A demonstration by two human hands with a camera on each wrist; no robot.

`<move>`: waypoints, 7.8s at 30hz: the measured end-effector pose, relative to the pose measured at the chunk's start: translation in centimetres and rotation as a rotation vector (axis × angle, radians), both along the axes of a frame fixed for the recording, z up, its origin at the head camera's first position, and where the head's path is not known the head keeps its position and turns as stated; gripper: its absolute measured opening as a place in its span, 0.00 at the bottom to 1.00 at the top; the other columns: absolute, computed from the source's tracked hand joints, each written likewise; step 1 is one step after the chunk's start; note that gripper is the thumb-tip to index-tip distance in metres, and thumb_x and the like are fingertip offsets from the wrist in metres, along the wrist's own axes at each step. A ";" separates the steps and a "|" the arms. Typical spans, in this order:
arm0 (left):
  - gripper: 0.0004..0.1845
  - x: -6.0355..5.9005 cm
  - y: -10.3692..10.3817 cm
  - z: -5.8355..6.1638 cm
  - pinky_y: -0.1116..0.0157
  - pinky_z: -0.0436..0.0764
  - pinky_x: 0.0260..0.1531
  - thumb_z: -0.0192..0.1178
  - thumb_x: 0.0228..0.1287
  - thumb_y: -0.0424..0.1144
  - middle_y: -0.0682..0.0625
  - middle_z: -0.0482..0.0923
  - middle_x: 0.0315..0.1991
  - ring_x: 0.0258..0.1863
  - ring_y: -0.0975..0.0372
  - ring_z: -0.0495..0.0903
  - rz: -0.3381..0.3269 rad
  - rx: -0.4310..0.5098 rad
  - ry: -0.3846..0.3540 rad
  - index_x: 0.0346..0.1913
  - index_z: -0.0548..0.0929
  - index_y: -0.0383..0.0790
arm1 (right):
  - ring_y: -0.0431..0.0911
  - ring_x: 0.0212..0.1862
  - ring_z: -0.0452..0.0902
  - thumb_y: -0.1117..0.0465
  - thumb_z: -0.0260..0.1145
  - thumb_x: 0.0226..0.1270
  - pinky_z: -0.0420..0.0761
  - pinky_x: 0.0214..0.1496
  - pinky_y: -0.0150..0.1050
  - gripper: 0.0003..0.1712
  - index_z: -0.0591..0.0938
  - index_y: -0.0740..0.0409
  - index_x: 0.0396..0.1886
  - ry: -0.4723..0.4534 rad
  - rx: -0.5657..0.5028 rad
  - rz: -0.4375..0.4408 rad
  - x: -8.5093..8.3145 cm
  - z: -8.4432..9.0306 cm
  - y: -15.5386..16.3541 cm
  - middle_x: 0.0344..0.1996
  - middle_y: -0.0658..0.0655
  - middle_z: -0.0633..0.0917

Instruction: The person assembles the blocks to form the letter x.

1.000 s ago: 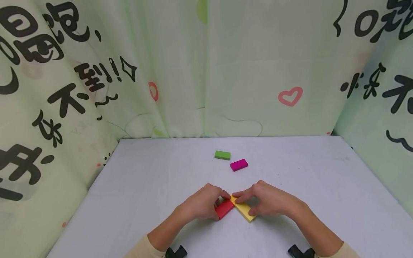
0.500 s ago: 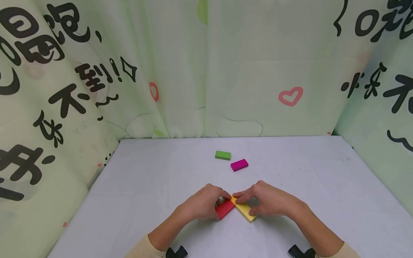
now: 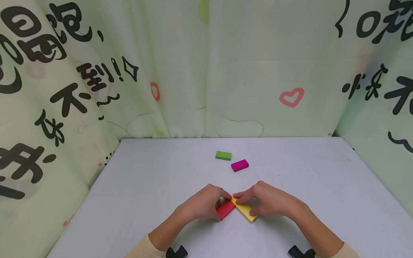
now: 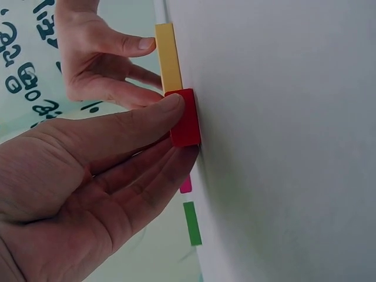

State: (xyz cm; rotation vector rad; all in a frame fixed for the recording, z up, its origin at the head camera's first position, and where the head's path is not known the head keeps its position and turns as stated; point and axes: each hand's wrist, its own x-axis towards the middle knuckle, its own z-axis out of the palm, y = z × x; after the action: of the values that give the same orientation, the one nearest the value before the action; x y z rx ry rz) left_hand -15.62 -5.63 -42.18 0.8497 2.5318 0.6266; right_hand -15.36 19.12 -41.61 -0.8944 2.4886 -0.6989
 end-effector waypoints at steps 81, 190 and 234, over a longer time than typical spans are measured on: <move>0.34 -0.4 -1.6 -0.3 0.40 0.65 0.75 0.61 0.76 0.43 0.65 0.53 0.83 0.82 0.55 0.58 -0.288 -0.189 0.038 0.80 0.64 0.62 | 0.55 0.61 0.84 0.62 0.75 0.66 0.82 0.63 0.59 0.16 0.91 0.52 0.53 0.242 0.047 -0.141 -2.1 0.1 2.3 0.53 0.51 0.90; 0.35 -1.0 -1.2 -0.2 0.43 0.60 0.78 0.64 0.74 0.41 0.68 0.54 0.82 0.82 0.57 0.58 -0.250 -0.158 -0.029 0.79 0.66 0.64 | 0.55 0.50 0.81 0.71 0.75 0.60 0.84 0.49 0.49 0.18 0.91 0.58 0.50 0.230 -0.059 -0.364 -11.5 -1.6 1.1 0.49 0.61 0.89; 0.35 -0.9 -1.4 -0.4 0.49 0.64 0.77 0.65 0.74 0.41 0.69 0.56 0.81 0.81 0.57 0.61 -0.254 -0.155 0.000 0.79 0.67 0.66 | 0.50 0.49 0.83 0.71 0.76 0.60 0.88 0.46 0.42 0.17 0.92 0.54 0.48 0.184 -0.127 -0.311 -6.8 -0.7 1.7 0.47 0.55 0.90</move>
State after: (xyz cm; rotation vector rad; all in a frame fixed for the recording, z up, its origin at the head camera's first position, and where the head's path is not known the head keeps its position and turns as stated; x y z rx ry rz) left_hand -16.50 -7.06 -42.54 1.0899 2.3816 0.3451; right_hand -22.12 20.78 -42.28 -0.6430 2.8095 -0.9216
